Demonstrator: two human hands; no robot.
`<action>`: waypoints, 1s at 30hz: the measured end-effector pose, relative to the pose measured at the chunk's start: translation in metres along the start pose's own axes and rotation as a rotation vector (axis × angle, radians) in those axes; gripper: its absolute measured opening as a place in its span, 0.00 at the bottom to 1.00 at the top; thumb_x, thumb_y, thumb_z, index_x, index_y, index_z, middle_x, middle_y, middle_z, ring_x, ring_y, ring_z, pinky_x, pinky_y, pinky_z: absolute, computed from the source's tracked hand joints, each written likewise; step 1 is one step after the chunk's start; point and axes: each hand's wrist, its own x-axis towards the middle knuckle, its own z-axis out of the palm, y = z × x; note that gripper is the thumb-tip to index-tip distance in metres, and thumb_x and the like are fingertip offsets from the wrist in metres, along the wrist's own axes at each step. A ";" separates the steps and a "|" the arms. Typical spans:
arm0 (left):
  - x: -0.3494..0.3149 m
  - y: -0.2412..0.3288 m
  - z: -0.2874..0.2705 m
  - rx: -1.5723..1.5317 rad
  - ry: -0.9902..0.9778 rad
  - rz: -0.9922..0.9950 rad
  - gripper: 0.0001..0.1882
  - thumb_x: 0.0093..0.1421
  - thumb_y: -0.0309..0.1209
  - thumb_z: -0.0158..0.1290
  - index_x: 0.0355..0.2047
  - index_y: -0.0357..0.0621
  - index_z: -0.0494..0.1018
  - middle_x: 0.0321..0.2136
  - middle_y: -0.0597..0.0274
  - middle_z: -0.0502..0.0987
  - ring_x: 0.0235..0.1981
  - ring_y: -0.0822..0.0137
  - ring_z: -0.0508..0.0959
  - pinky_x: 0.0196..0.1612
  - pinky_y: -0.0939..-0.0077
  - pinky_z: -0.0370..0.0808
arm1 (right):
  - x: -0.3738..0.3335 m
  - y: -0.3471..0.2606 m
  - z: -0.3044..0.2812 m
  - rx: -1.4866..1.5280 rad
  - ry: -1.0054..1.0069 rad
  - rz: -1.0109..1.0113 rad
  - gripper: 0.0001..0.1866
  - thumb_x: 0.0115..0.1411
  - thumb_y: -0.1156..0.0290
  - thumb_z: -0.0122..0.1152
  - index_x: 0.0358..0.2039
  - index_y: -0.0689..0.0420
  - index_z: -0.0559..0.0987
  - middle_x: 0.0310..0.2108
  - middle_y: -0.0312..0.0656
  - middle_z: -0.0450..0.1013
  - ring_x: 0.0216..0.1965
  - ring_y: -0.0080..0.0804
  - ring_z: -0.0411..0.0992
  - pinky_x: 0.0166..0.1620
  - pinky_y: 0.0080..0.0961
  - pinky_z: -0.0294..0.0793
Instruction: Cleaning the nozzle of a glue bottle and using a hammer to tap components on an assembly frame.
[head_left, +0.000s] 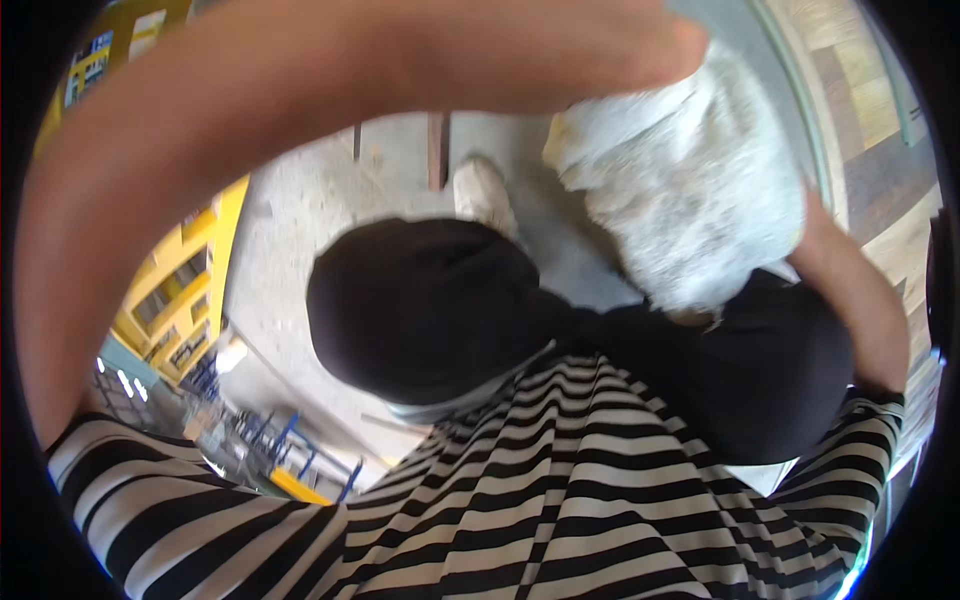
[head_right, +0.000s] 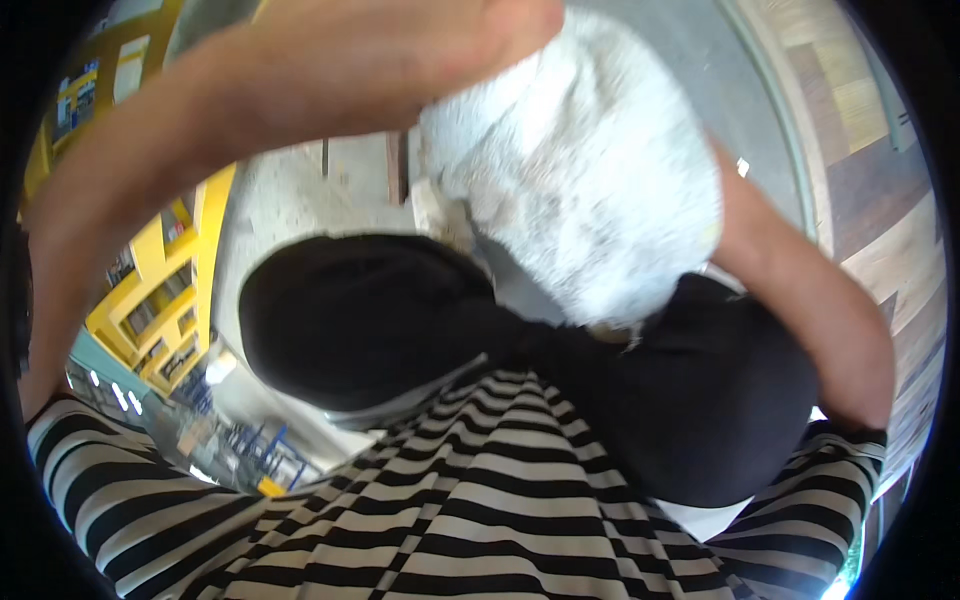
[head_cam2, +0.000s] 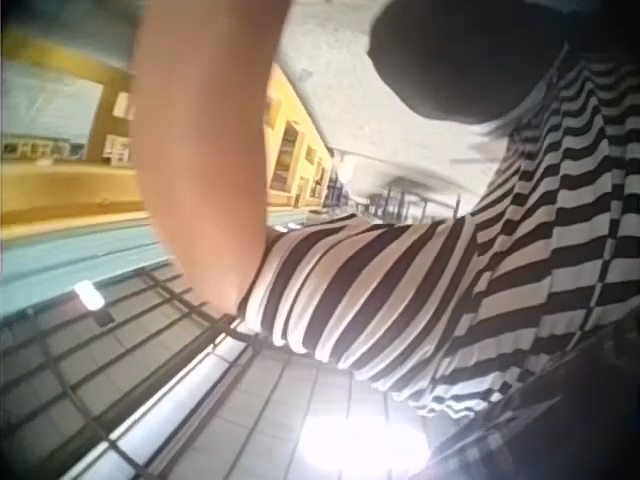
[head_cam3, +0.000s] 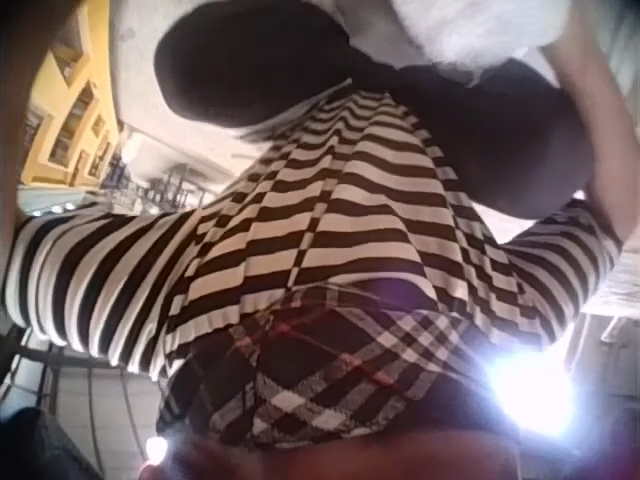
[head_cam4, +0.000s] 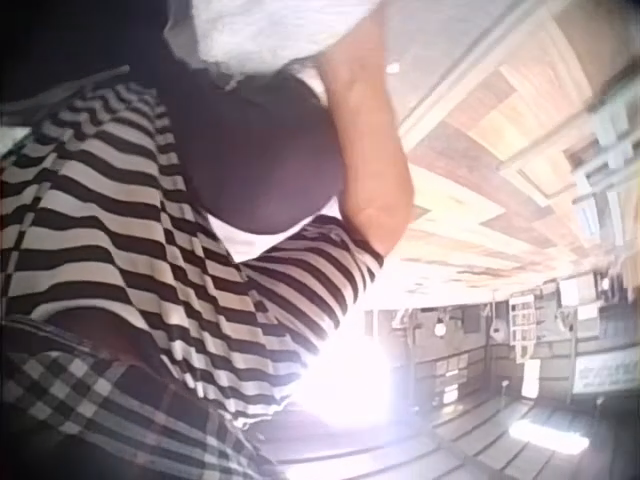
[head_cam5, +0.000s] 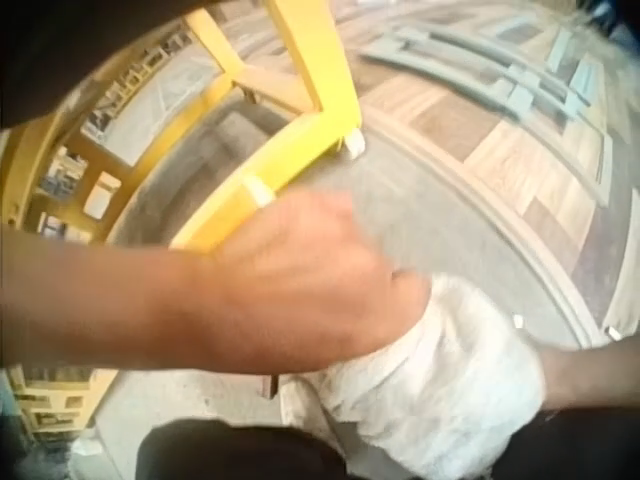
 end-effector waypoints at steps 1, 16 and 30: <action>0.007 -0.014 0.019 0.027 0.229 0.114 0.07 0.43 0.26 0.57 0.19 0.42 0.68 0.17 0.56 0.73 0.16 0.62 0.74 0.40 0.54 0.76 | 0.004 0.004 -0.028 -0.100 0.025 0.011 0.12 0.64 0.69 0.59 0.48 0.54 0.79 0.44 0.38 0.77 0.46 0.31 0.74 0.49 0.33 0.77; -0.029 -0.019 0.018 0.327 0.430 0.179 0.12 0.55 0.33 0.57 0.40 0.48 0.80 0.42 0.60 0.77 0.47 0.60 0.75 0.55 0.49 0.69 | 0.042 -0.024 -0.096 0.618 0.338 0.167 0.26 0.60 0.74 0.68 0.58 0.60 0.73 0.52 0.38 0.75 0.51 0.25 0.73 0.55 0.25 0.75; -0.057 -0.008 0.084 -0.814 0.655 -0.837 0.20 0.56 0.12 0.42 0.48 0.31 0.74 0.37 0.52 0.80 0.41 0.63 0.80 0.47 0.75 0.74 | 0.050 -0.058 -0.117 -0.219 0.833 0.347 0.29 0.50 0.70 0.78 0.51 0.59 0.74 0.41 0.40 0.76 0.43 0.26 0.73 0.50 0.28 0.74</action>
